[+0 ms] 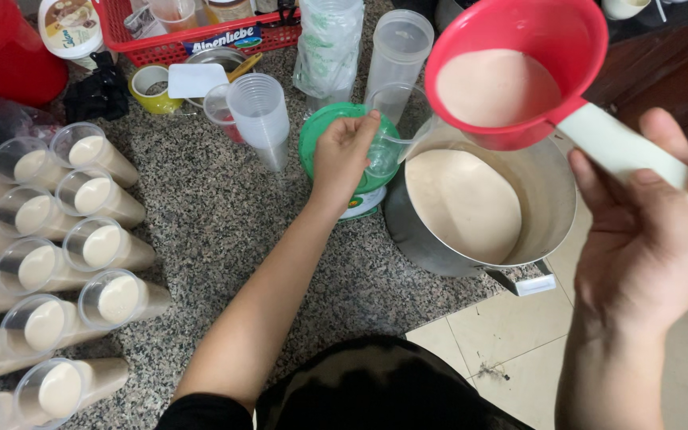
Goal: The person fills plastic cups with liquid from a pot using a measuring cup and arranges the cups on a countertop. They also handle a plastic container and place objects onto a scale.
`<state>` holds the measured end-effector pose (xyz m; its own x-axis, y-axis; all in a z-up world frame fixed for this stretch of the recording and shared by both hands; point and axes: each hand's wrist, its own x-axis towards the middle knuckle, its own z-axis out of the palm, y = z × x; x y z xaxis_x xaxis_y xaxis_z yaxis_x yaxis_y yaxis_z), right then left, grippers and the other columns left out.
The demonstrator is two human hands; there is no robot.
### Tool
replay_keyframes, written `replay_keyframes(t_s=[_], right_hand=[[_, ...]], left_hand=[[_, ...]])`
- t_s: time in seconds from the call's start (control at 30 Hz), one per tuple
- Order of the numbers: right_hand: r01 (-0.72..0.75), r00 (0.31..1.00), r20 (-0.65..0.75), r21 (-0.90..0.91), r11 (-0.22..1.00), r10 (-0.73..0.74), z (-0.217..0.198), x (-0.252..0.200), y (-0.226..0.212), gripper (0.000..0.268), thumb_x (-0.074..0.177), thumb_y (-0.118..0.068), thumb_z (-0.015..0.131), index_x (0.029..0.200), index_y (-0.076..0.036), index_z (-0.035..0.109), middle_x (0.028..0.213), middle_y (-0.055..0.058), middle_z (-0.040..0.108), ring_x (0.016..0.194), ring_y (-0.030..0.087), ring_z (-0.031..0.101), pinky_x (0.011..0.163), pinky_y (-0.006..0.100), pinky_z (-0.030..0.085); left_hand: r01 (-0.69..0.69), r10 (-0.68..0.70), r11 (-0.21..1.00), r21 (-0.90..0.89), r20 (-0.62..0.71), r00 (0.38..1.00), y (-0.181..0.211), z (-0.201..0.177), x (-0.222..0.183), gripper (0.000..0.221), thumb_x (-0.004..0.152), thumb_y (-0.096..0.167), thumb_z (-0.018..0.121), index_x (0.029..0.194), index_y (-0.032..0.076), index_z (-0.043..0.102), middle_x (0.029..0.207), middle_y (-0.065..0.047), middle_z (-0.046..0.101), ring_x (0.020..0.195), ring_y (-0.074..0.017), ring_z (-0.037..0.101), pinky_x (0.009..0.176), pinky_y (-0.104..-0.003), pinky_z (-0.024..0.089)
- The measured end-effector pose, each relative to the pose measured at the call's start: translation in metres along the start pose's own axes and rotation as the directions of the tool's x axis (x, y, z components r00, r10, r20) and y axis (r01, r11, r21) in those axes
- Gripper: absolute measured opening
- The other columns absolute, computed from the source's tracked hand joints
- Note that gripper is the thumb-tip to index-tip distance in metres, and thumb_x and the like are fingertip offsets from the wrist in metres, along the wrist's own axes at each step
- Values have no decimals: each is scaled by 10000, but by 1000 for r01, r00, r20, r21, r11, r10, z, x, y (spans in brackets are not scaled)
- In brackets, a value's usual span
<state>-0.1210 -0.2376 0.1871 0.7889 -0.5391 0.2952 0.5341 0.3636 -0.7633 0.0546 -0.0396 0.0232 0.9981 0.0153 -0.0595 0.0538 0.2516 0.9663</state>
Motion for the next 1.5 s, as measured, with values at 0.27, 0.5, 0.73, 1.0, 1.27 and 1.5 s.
replay_keyframes(t_s=[0.27,0.5,0.73,1.0,1.27,1.5], right_hand=[[177,961,251,-247,953,-113,7,-7,15,294,1116,172,485,1175,-92,369,1430,237,549,1280,351,624,1072,463,636],[248,939,314,-326,912,-142,11,-6,22,304,1142,171,497,1158,-89,342,1464,229,518,1305,316,620,1095,423,631],[306,921,349,-369,878,-174,9,-9,27,311,1164,157,521,1167,-90,333,1463,231,522,1302,306,626,1094,413,620],[384,887,410,-400,832,-212,7,-10,29,326,1186,158,542,1172,-88,328,1459,226,523,1306,287,622,1111,406,621],[376,891,402,-395,839,-210,11,-11,31,333,1183,155,561,1143,-84,332,1449,229,526,1289,274,623,1130,396,658],[386,885,416,-404,829,-209,13,-12,33,337,1180,163,560,1141,-81,331,1450,229,524,1299,279,623,1147,403,655]], left_hand=[[33,-33,999,31,5,999,1,2,-3,442,887,492,736,987,65,684,842,29,705,710,-37,619,582,-222,510],[75,-75,997,-3,18,997,-2,3,-2,492,878,517,726,1033,54,669,901,1,748,751,-57,662,607,-228,516],[116,-117,992,50,24,993,-8,-3,0,600,899,594,646,1090,26,667,1004,-62,753,869,-119,703,697,-295,574],[168,-165,985,-35,79,983,-17,-16,-12,731,994,609,379,1330,-8,578,1377,-173,621,1315,-303,592,997,-476,540],[198,-192,978,-71,89,977,-18,-21,-23,712,1021,536,366,1472,-10,425,1488,-201,536,1384,-327,517,1070,-489,479],[206,-199,975,-79,87,976,-17,-21,-25,714,1018,531,366,1491,-4,397,1506,-199,517,1395,-325,509,1075,-488,482]])
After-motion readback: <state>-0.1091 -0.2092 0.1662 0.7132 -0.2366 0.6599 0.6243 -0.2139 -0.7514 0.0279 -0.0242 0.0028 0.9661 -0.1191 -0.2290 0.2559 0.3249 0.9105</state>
